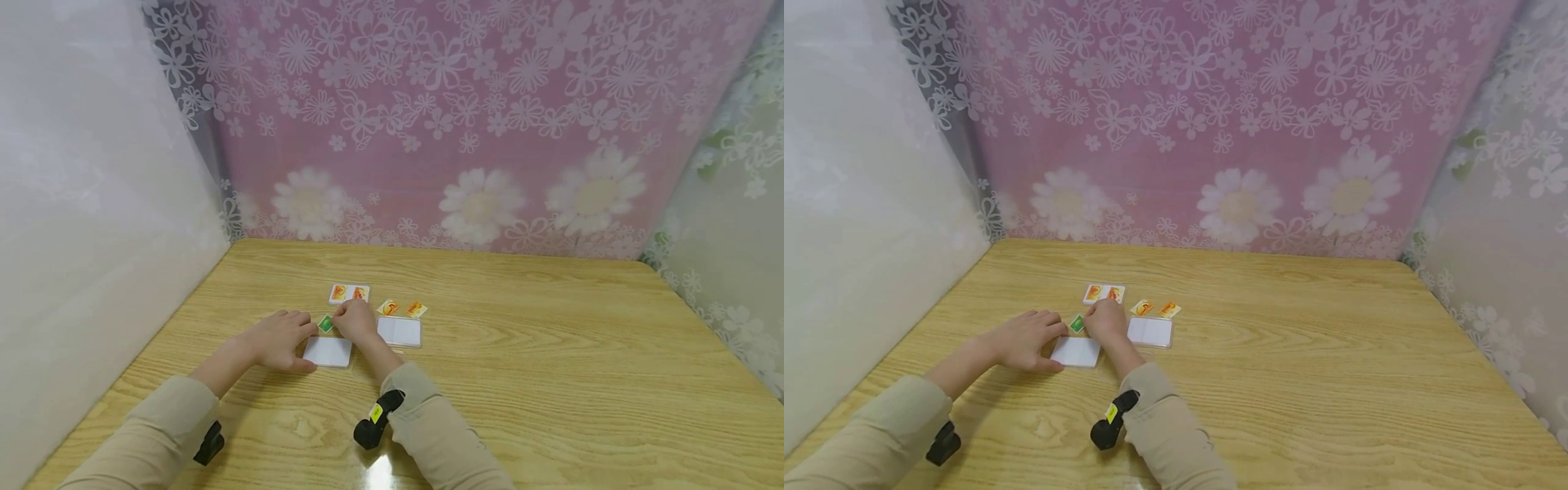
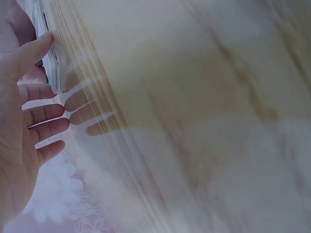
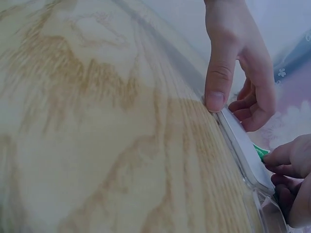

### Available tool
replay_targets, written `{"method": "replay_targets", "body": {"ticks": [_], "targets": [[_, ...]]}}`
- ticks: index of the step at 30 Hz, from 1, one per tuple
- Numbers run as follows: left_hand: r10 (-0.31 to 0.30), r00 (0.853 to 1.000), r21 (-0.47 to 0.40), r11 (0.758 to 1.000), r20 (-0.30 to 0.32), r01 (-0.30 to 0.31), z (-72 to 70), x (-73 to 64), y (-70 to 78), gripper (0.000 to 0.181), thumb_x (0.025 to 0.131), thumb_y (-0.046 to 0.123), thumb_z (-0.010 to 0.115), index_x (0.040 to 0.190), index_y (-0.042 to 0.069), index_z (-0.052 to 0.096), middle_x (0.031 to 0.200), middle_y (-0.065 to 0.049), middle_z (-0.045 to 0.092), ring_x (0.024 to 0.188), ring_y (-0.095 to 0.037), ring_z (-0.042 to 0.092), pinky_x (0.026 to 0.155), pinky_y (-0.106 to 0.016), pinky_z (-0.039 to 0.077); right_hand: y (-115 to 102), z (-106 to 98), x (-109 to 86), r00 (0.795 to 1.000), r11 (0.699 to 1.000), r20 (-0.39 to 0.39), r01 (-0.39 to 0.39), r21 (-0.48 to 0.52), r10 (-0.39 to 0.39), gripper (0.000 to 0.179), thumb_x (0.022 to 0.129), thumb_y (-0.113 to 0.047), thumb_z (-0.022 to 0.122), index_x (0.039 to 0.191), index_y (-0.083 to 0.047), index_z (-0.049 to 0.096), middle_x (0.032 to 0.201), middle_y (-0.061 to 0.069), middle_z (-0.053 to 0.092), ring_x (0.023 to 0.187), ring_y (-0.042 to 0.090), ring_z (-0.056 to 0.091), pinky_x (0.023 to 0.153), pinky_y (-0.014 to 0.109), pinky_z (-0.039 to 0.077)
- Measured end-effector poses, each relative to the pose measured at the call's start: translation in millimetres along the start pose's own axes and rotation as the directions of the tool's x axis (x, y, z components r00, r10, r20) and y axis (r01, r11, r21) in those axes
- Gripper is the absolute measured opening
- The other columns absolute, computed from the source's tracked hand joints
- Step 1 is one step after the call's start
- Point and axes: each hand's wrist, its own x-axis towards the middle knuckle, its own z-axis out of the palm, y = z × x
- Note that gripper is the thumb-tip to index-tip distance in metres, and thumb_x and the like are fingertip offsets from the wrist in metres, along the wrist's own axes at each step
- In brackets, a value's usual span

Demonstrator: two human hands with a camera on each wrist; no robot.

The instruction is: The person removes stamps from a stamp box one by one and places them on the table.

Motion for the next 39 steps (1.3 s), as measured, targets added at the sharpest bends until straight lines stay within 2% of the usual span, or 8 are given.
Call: {"method": "replay_targets", "body": {"ticks": [16, 27, 31, 35, 39], "targets": [[0.009, 1.0, 0.011, 1.0, -0.001, -0.009, -0.5, -1.7, 1.8, 0.053, 0.078, 0.056, 0.062, 0.108, 0.013, 0.058, 0.095, 0.002, 0.05, 0.084, -0.017, 0.048, 0.078, -0.042, 0.04, -2.9, 3.2, -5.7, 0.998, 0.997, -0.044, 0.035, -0.068, -0.038, 0.014, 0.077, -0.008, 0.069, 0.062, -0.01, 0.067, 0.067, -0.002, 0.057, 0.064, 0.012, 0.05, 0.048, 0.019, 0.039], [0.002, 1.0, 0.007, 1.0, -0.001, -0.002, 0.9, -1.2, 1.0, 0.054, 0.078, 0.056, 0.062, 0.11, 0.012, 0.058, 0.098, 0.001, 0.051, 0.088, -0.018, 0.049, 0.08, -0.043, 0.04, -4.1, 5.4, -7.6, 0.997, 0.99, -0.063, 0.037, -0.137, -0.046, 0.008, 0.077, -0.013, 0.07, 0.069, -0.009, 0.068, 0.075, 0.001, 0.057, 0.075, 0.019, 0.052, 0.06, 0.024, 0.042], [-0.002, 1.0, 0.001, 1.0, 0.003, 0.002, 0.9, -2.1, 2.3, 0.055, 0.078, 0.056, 0.062, 0.11, 0.012, 0.058, 0.102, -0.001, 0.052, 0.093, -0.02, 0.05, 0.084, -0.045, 0.04, -2.3, 6.4, -7.9, 0.992, 0.997, -0.109, 0.058, -0.055, -0.064, 0.007, 0.078, -0.01, 0.069, 0.071, -0.007, 0.068, 0.074, 0.002, 0.058, 0.074, 0.018, 0.054, 0.061, 0.024, 0.044], [-0.004, 1.0, 0.003, 1.0, -0.001, 0.004, 0.4, -1.8, 3.2, 0.054, 0.078, 0.055, 0.062, 0.109, 0.011, 0.058, 0.101, -0.001, 0.052, 0.094, -0.021, 0.051, 0.086, -0.046, 0.04, -1.0, 4.6, -6.8, 0.984, 0.997, -0.172, 0.06, 0.049, -0.051, 0.006, 0.079, -0.007, 0.066, 0.073, -0.006, 0.069, 0.076, 0.002, 0.058, 0.074, 0.016, 0.054, 0.063, 0.025, 0.045], [-0.008, 1.0, 0.008, 1.0, -0.004, 0.008, 0.3, -0.7, 2.8, 0.054, 0.078, 0.054, 0.063, 0.109, 0.01, 0.058, 0.099, -0.001, 0.052, 0.092, -0.021, 0.05, 0.084, -0.044, 0.04, -0.7, -0.6, -5.7, 0.983, 0.992, -0.181, 0.044, 0.114, -0.023, 0.005, 0.079, -0.008, 0.065, 0.076, -0.007, 0.069, 0.079, 0.001, 0.057, 0.073, 0.014, 0.052, 0.062, 0.025, 0.043]]}}
